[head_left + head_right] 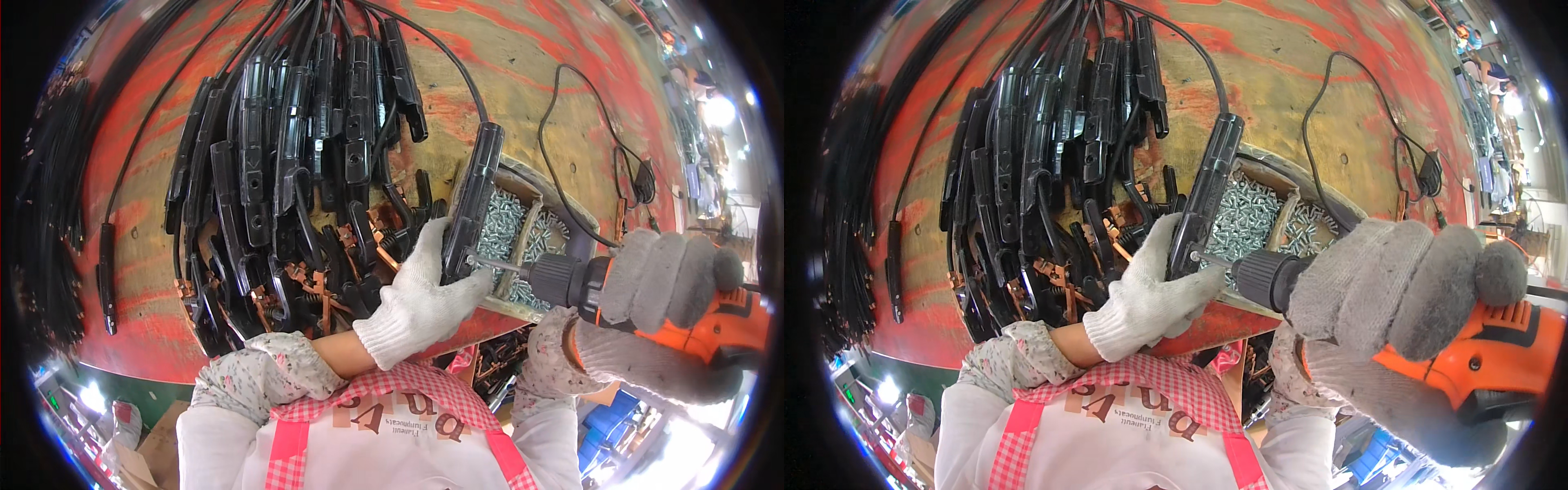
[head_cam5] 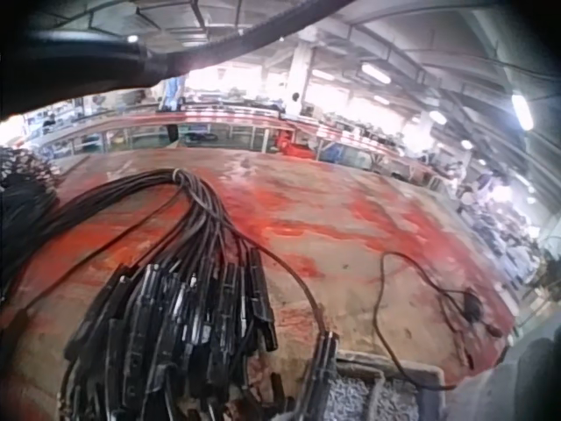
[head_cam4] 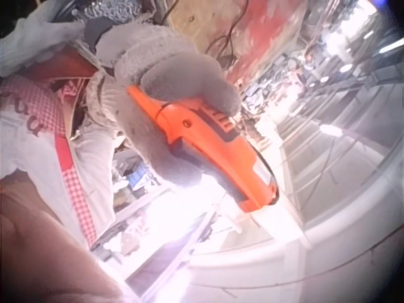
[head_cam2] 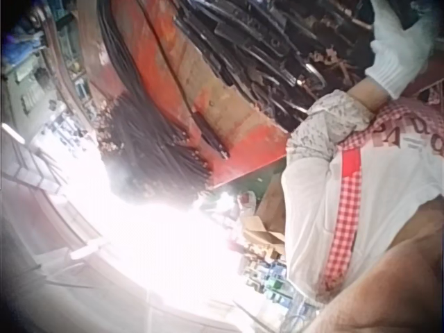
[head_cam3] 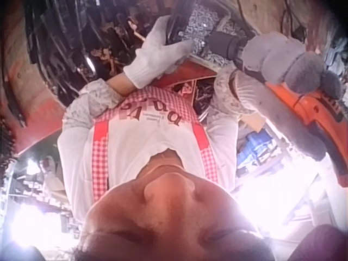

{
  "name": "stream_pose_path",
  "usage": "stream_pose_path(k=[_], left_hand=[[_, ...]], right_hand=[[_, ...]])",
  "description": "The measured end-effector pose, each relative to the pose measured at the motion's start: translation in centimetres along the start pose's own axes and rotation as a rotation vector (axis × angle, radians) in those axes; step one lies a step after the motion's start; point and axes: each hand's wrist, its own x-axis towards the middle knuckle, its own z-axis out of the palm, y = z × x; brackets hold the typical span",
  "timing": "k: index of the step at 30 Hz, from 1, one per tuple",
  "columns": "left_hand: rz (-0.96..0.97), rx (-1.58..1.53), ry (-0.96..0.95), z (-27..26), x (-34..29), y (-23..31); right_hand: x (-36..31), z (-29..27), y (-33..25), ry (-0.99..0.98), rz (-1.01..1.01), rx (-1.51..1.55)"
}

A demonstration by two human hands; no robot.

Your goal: The person drives screws into the black plastic housings of electrical lead clamps using an electric screwdriver.

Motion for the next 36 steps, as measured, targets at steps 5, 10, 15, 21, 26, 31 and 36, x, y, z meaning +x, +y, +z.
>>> stream_pose_path(k=[5, 10, 15, 21, 26, 31, 36], left_hand=[[-0.022, 0.024, -0.013, -0.3, 0.2, -0.4], [0.05, 0.118, 0.034, -0.1, 0.4, -0.8], [0.1, -0.01, 0.052, 0.4, 0.5, -1.2], [0.045, 0.062, 0.072, 0.2, 0.3, -1.0], [0.048, 0.053, 0.093, 0.5, 0.4, -1.2], [0.003, 0.013, 0.031, 0.1, 0.5, -0.1], [0.038, -0.024, 0.063, 0.4, 0.2, 0.0]], right_hand=[[0.2, 1.3, 0.0, 0.14, 0.019, -0.017], [0.4, 0.3, -0.9, 0.141, 0.166, 0.109], [1.0, 0.4, -0.8, 0.026, 0.242, -0.014], [1.7, 0.4, -0.6, -0.075, 0.186, -0.059], [2.4, 0.1, -0.8, -0.289, 0.366, -0.131], [0.9, 1.0, 1.2, 0.044, 0.194, 0.146], [0.6, 1.8, 2.3, 0.297, -0.004, 0.082]])
